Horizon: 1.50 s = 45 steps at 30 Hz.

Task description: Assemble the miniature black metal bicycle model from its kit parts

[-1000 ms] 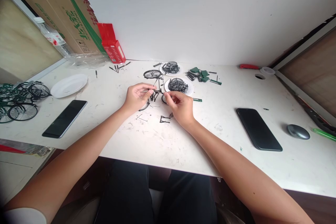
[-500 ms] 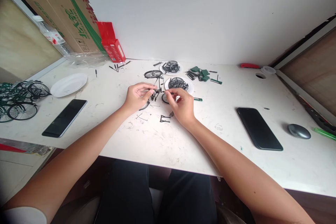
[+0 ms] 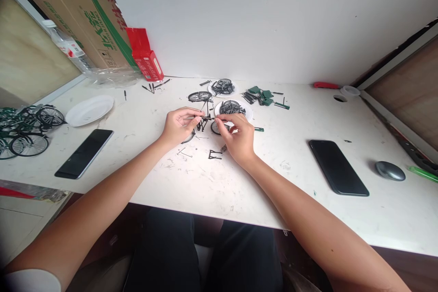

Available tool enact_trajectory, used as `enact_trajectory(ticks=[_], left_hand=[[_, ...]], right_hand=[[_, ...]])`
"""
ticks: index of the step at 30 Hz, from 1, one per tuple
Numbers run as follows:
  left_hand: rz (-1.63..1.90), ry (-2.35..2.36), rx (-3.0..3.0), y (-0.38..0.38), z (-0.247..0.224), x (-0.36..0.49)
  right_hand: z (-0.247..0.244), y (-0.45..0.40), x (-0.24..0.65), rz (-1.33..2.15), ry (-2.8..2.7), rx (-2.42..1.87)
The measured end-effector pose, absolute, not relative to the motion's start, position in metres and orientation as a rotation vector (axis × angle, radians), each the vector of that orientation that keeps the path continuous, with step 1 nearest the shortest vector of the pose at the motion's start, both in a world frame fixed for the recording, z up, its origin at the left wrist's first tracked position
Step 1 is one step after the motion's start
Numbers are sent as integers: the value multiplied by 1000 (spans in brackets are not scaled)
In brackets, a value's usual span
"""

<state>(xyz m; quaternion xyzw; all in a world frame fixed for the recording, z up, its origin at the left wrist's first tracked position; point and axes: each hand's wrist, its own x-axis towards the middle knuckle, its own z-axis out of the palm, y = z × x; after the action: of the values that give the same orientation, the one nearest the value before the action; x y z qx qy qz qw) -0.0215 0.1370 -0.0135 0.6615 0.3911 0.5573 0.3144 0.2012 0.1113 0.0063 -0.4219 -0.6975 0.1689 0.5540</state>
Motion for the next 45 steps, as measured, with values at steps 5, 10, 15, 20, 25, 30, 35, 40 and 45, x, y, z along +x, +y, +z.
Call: enact_trajectory(ticks=[5, 10, 15, 20, 25, 30, 35, 40, 45], left_hand=[[1470, 1027, 1740, 136, -13, -21], [1479, 1031, 1719, 134, -10, -19], [1476, 1048, 1695, 132, -6, -17], [1488, 1048, 1683, 133, -6, -17], [1509, 1052, 1667, 134, -9, -16], [1506, 1077, 1686, 135, -11, -16], [1481, 1078, 1679, 133, -9, -16], [1487, 1055, 1675, 131, -7, -16], [1479, 1078, 1694, 131, -6, -16]], right_hand=[[6, 111, 201, 439, -1624, -1047], [6, 111, 201, 462, -1599, -1078], [6, 110, 200, 519, -1576, -1098], [4, 111, 201, 532, -1571, -1094], [4, 112, 201, 542, -1581, -1093], [5, 111, 200, 515, -1590, -1089], [6, 110, 200, 499, -1599, -1080], [7, 109, 199, 487, -1596, -1065], [7, 109, 199, 456, -1612, -1049]])
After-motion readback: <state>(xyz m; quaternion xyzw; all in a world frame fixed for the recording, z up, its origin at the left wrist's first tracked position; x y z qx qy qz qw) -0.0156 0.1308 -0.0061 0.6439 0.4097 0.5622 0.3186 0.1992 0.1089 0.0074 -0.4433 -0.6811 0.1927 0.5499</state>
